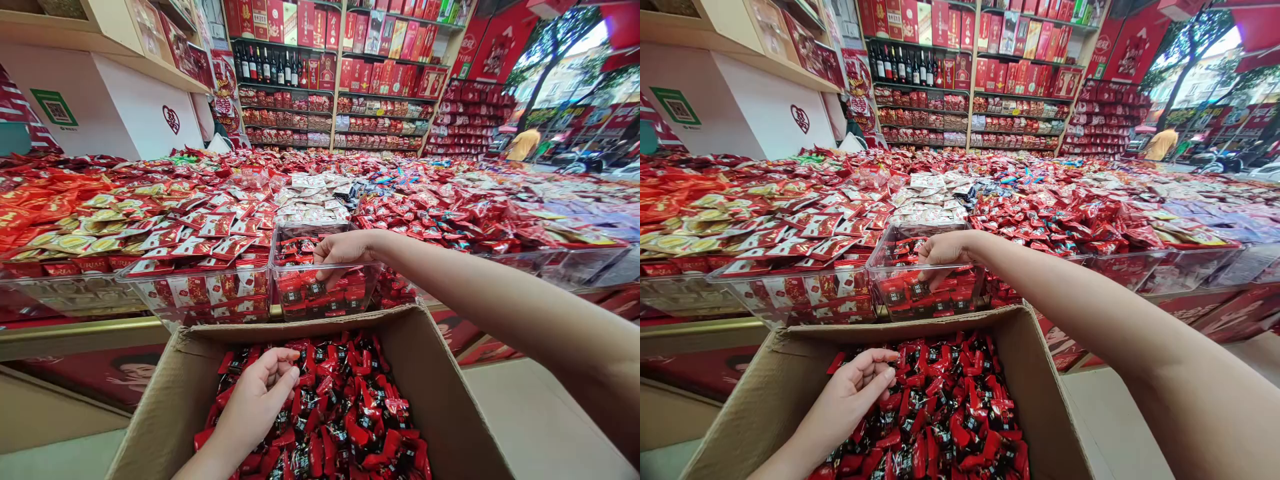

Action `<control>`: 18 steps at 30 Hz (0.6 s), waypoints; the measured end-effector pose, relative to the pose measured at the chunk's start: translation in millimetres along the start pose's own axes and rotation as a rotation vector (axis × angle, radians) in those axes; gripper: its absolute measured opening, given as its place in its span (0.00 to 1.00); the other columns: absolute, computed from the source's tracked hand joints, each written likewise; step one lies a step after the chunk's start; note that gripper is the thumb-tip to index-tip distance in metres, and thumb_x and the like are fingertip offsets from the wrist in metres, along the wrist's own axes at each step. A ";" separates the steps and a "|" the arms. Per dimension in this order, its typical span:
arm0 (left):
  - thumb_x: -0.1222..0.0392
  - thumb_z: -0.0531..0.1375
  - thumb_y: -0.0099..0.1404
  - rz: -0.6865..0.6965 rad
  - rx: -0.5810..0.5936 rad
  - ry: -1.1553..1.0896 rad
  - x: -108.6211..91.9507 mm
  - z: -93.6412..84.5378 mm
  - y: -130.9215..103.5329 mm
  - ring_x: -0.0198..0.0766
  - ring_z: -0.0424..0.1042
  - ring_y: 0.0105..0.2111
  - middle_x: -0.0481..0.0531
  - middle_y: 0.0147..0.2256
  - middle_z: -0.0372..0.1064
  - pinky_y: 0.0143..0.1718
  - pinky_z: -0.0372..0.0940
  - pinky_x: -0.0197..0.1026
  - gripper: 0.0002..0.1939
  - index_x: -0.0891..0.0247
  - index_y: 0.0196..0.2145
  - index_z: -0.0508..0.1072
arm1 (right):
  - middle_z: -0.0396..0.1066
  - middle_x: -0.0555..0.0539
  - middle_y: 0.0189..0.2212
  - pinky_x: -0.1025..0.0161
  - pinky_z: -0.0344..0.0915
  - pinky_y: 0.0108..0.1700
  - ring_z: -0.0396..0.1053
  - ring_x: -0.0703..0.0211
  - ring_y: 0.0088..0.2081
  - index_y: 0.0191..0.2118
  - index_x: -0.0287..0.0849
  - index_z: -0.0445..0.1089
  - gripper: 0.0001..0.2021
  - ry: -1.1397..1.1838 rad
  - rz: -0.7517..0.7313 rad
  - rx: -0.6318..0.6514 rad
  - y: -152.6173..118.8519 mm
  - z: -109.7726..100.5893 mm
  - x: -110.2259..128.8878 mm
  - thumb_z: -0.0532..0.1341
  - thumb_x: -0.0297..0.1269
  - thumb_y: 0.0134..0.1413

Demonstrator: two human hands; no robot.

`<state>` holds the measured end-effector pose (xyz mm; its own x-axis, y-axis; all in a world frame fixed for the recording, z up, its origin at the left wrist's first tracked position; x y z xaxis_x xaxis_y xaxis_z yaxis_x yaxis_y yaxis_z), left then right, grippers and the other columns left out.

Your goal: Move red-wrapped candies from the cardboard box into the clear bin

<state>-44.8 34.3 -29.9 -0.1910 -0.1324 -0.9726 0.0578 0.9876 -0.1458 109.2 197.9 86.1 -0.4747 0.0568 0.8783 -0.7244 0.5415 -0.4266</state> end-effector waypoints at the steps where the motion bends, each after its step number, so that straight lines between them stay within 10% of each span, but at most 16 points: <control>1: 0.56 0.56 0.54 0.001 0.000 0.001 -0.3 0.1 -0.1 0.34 0.64 0.25 0.44 0.24 0.63 0.30 0.61 0.37 0.12 0.62 0.36 0.68 | 0.63 0.55 0.17 0.67 0.66 0.29 0.66 0.68 0.24 0.20 0.37 0.60 0.13 0.010 -0.001 0.000 0.5 -0.3 -0.8 0.68 0.29 0.28; 18: 0.56 0.55 0.55 0.015 0.018 0.099 1.8 0.5 -0.1 0.36 0.64 0.26 0.46 0.23 0.64 0.30 0.59 0.38 0.10 0.63 0.34 0.69 | 0.68 0.52 0.20 0.69 0.63 0.29 0.66 0.69 0.24 0.26 0.37 0.69 0.13 -0.169 0.032 0.097 1.4 -5.0 -3.7 0.66 0.39 0.32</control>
<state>-44.6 33.9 -31.8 -0.2858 -0.1075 -0.9522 0.0792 0.9876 -0.1352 112.4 202.7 83.4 -0.5695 -0.0738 0.8187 -0.7485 0.4582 -0.4794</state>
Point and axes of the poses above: each hand's wrist, its own y-axis towards the middle knuckle, its own z-axis out of the palm, x = y × z, the point moved 2 cm from there along y, towards the middle knuckle
